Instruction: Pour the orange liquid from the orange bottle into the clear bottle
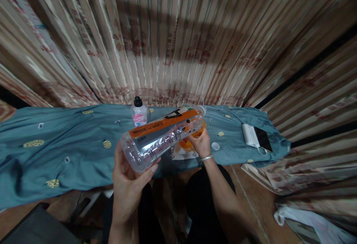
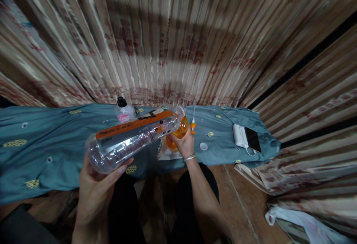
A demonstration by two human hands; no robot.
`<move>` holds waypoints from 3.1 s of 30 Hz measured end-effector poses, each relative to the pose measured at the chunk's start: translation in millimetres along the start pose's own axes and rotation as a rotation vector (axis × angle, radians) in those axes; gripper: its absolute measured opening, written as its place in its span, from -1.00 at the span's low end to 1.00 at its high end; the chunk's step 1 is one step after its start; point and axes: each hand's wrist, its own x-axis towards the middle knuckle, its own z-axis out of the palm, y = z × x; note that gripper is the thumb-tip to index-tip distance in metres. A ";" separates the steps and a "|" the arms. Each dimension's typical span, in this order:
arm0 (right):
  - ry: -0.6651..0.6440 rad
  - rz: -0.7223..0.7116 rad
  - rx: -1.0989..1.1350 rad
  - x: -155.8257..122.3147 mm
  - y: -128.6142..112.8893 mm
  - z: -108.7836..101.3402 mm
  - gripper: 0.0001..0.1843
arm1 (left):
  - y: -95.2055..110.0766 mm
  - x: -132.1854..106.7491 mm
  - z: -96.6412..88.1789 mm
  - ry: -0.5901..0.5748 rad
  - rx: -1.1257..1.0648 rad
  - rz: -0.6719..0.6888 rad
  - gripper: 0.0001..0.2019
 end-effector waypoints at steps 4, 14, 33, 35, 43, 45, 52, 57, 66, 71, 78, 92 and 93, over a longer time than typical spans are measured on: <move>-0.002 -0.004 0.016 0.4 -1.2 -0.3 -0.22 | 2.6 0.1 0.7 -0.007 -0.006 -0.016 -0.16; -0.016 -0.010 0.007 0.1 -1.3 0.0 -0.24 | -0.2 1.0 -0.5 -0.009 -0.019 -0.008 -0.15; -0.022 -0.016 0.033 -0.3 -0.9 -0.5 -0.25 | -0.7 0.6 -0.7 -0.012 0.013 0.002 -0.14; -0.020 -0.011 0.042 -0.5 -1.5 -0.3 -0.25 | -0.1 0.6 -0.5 -0.007 0.010 0.001 -0.14; -0.012 -0.020 0.002 0.6 -0.6 -0.6 -0.21 | -1.2 0.9 -1.3 0.002 0.020 -0.006 -0.13; -0.012 -0.025 -0.001 0.7 -0.1 -0.8 -0.22 | -1.8 1.1 -1.2 0.008 0.024 0.003 -0.13; -0.011 -0.027 0.009 0.5 0.6 0.1 -0.25 | 0.8 -0.4 0.5 0.014 0.030 -0.005 -0.14; -0.005 -0.020 0.001 0.5 1.5 0.3 -0.23 | 1.1 0.7 2.0 0.005 0.002 -0.009 -0.17; -0.006 -0.029 -0.017 1.0 3.4 -0.1 -0.20 | 0.9 0.6 1.9 0.009 -0.005 -0.011 -0.15; -0.007 -0.034 -0.004 1.0 5.7 1.1 -0.23 | 0.9 0.8 0.5 -0.004 -0.022 -0.003 -0.15; 0.002 -0.034 -0.006 1.3 6.1 1.8 -0.24 | 1.1 -0.4 1.5 0.004 -0.037 -0.002 -0.16; -0.002 -0.032 -0.023 0.8 5.3 1.0 -0.22 | 1.2 -0.4 2.3 0.007 -0.018 0.007 -0.17; -0.002 -0.030 -0.025 0.9 5.1 0.8 -0.22 | 1.2 -0.3 2.6 0.007 -0.018 0.008 -0.16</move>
